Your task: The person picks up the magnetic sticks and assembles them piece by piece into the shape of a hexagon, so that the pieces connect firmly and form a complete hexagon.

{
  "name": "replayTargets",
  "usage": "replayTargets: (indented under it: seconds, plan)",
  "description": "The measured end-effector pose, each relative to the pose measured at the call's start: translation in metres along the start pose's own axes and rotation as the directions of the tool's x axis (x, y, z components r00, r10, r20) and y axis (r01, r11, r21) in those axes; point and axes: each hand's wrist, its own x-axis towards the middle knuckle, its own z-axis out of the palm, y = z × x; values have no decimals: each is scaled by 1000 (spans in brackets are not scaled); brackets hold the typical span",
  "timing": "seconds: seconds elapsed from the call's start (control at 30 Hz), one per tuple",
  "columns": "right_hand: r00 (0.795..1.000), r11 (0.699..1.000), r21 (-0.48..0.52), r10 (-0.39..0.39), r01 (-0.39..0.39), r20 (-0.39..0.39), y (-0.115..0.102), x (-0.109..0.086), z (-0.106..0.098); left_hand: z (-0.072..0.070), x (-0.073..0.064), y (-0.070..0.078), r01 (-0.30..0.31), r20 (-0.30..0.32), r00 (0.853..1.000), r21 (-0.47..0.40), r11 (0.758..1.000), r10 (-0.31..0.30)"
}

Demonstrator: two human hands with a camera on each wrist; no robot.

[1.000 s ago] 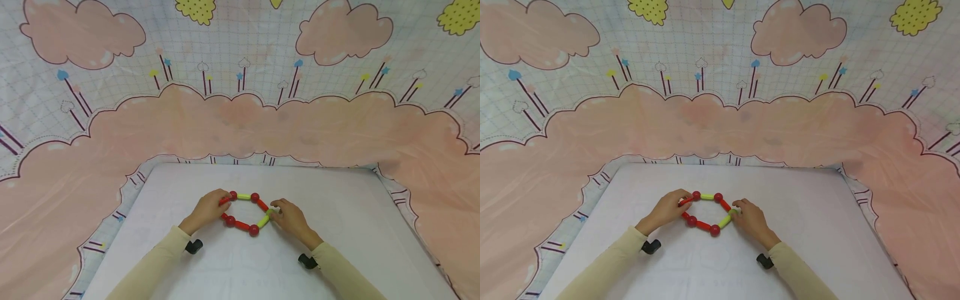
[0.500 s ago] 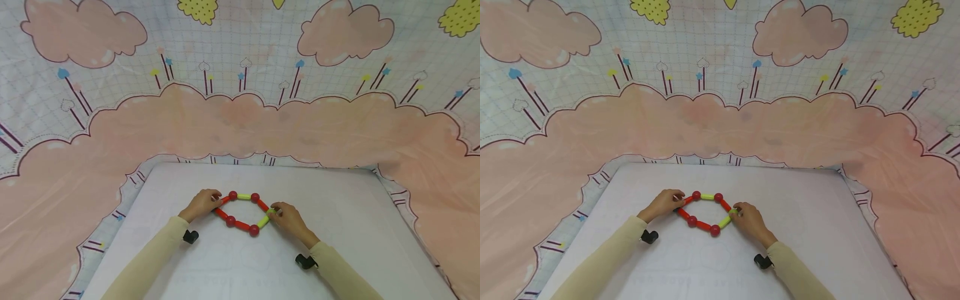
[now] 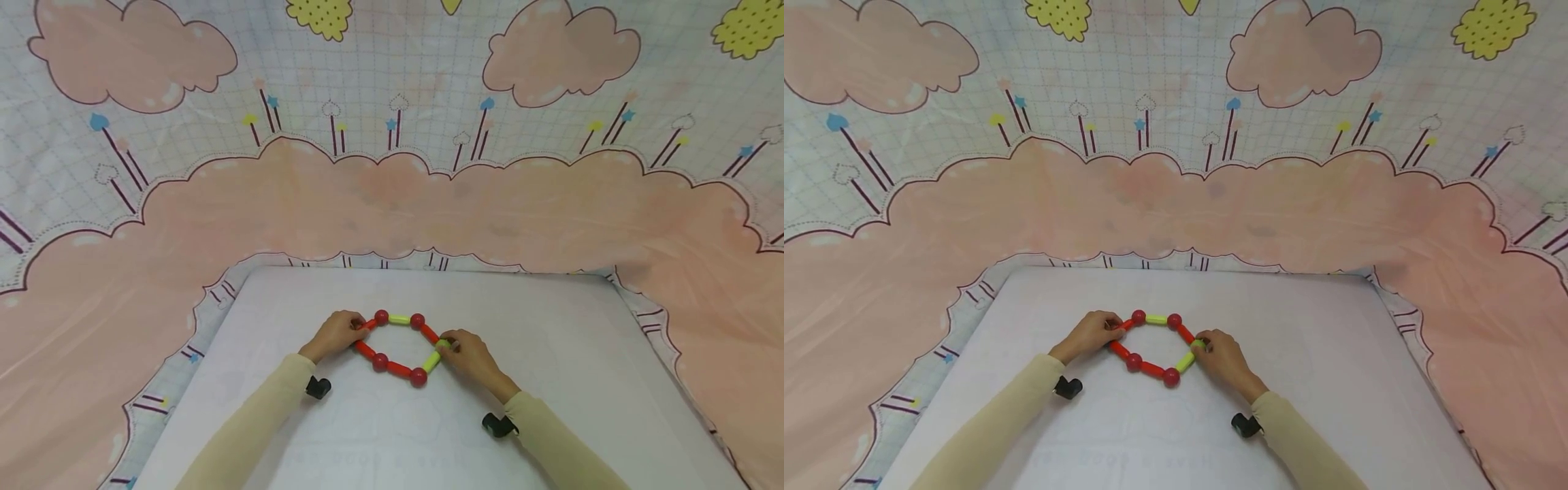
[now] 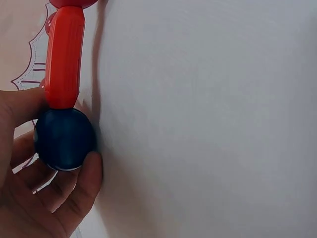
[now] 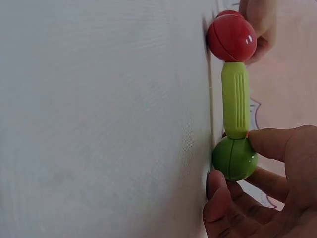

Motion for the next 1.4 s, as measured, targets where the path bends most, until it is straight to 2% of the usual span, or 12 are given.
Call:
replayTargets:
  seconds: [0.47, 0.63, 0.73, 0.83, 0.93, 1.03, 1.13, 1.23, 1.4]
  plan:
    - [999, 998, 46, 44, -45, 10, -6, 5, 2, 4, 10, 10, -4, -38, 999, 43, 999, 6]
    - [998, 997, 54, 55, -55, 11, -8, 6, 1, 2, 8, 13, 7, -52, 999, 46, 999, -5]
    - [998, 996, 59, 63, -63, 7, -9, 9, -1, 0, 4, 14, 17, -87, 996, 41, 999, -13]
    - [997, 994, 80, 70, -71, 11, -10, 14, -4, 0, -5, 14, 15, -164, 986, 28, 999, -10]
    - [998, 992, 105, 62, -64, 24, -13, 22, -10, 1, -17, 15, 3, -231, 973, 18, 1000, 1]
    - [998, 991, 124, 43, -48, 41, -13, 32, -17, 3, -31, 20, -33, -256, 966, 5, 999, 33]
    - [997, 988, 148, 38, -48, 68, -11, 44, -19, 10, -45, 26, -71, -222, 973, -21, 997, 65]
    - [994, 985, 166, 30, -48, 105, -6, 55, -15, 19, -55, 29, -101, -162, 982, -43, 994, 93]
    - [985, 989, 149, -2, -24, 175, -2, 69, -6, 31, -64, 31, -135, -72, 989, -48, 990, 131]
